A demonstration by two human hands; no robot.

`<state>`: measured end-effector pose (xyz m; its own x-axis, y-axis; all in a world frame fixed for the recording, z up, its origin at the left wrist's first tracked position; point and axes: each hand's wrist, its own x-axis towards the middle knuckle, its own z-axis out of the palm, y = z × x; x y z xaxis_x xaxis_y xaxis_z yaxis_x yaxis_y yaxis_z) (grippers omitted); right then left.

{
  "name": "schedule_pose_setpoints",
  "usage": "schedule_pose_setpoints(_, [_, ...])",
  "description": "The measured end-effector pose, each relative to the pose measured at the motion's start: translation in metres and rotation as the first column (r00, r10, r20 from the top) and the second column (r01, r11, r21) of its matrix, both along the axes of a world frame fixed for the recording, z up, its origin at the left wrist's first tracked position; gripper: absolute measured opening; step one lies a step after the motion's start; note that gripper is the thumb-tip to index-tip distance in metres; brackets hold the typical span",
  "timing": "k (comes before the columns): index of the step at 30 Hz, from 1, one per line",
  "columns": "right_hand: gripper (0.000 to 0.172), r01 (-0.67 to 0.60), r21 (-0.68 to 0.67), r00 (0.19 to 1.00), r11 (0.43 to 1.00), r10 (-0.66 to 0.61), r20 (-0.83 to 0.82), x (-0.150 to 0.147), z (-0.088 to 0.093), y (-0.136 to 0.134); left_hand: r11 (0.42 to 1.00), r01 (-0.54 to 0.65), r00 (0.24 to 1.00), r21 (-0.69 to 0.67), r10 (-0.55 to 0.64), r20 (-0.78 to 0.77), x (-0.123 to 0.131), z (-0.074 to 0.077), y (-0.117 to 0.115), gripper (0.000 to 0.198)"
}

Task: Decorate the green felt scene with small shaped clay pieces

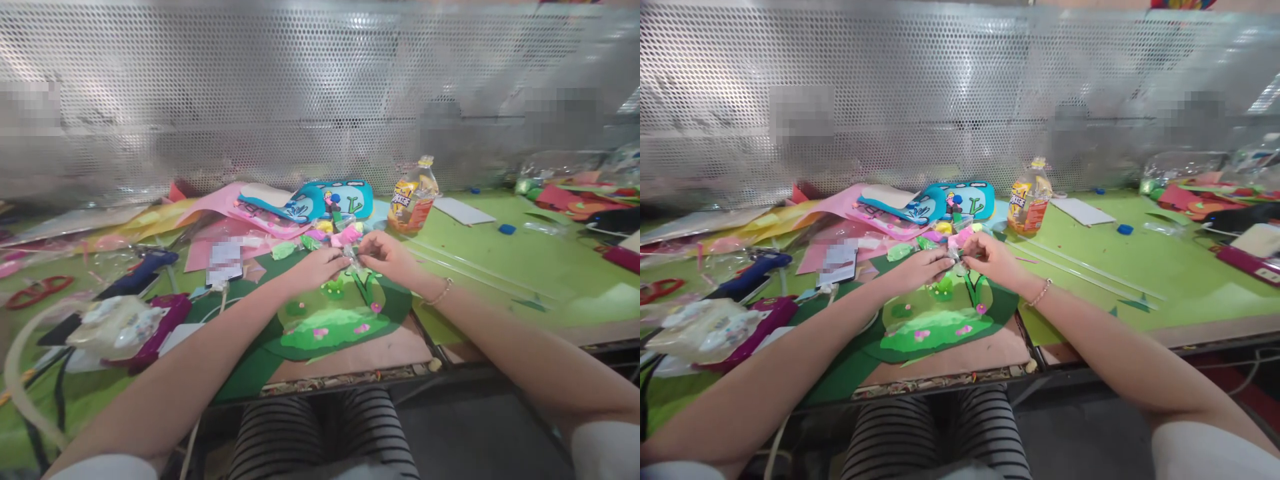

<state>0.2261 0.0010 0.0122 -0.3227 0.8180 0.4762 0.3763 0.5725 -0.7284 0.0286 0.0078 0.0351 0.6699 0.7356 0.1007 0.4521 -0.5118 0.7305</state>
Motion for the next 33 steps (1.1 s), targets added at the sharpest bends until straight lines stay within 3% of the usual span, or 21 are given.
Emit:
schedule_pose_setpoints(3, [0.016, -0.030, -0.007, 0.999, 1.000, 0.030, 0.031, -0.001, 0.000, -0.001, 1.000, 0.016, 1.000, 0.004, -0.016, 0.002, 0.002, -0.003, -0.001, 0.033])
schedule_pose_setpoints(8, [0.011, -0.024, -0.041, 0.997, 0.999, 0.027, 0.066, -0.002, -0.003, -0.002, 0.999, 0.009, 1.000, 0.037, -0.009, -0.010, 0.003, -0.007, -0.002, 0.035])
schedule_pose_setpoints(14, [0.005, -0.028, 0.034, 0.987, 0.999, 0.022, 0.162, -0.001, -0.001, -0.003, 0.991, -0.021, 0.995, 0.134, 0.033, -0.091, 0.004, -0.005, -0.003, 0.030])
schedule_pose_setpoints(19, [0.010, 0.193, -0.004, 0.977, 0.981, -0.193, -0.093, 0.019, 0.005, 0.011, 0.959, -0.112, 0.969, 0.259, 0.163, -0.184, 0.002, 0.001, 0.000, 0.033])
schedule_pose_setpoints(22, [0.021, 0.130, -0.159, 0.967, 0.979, -0.161, -0.196, 0.029, 0.001, 0.023, 0.906, -0.217, 0.909, 0.364, 0.323, -0.263, -0.005, 0.002, 0.005, 0.033])
schedule_pose_setpoints(27, [0.023, 0.043, -0.363, 0.972, 0.931, -0.123, -0.199, 0.026, -0.007, 0.028, 0.766, -0.324, 0.715, 0.555, 0.583, -0.387, -0.022, 0.000, 0.010, 0.032])
schedule_pose_setpoints(30, [0.023, -0.040, -0.465, 0.943, 0.885, -0.120, -0.310, 0.020, -0.007, 0.024, 0.725, -0.314, 0.627, 0.613, 0.643, -0.440, -0.028, -0.005, 0.012, 0.044])
schedule_pose_setpoints(33, [0.026, -0.078, -0.536, 0.941, 0.841, -0.116, -0.317, 0.019, -0.006, 0.022, 0.722, -0.260, 0.610, 0.641, 0.638, -0.470, -0.025, -0.005, 0.011, 0.042])
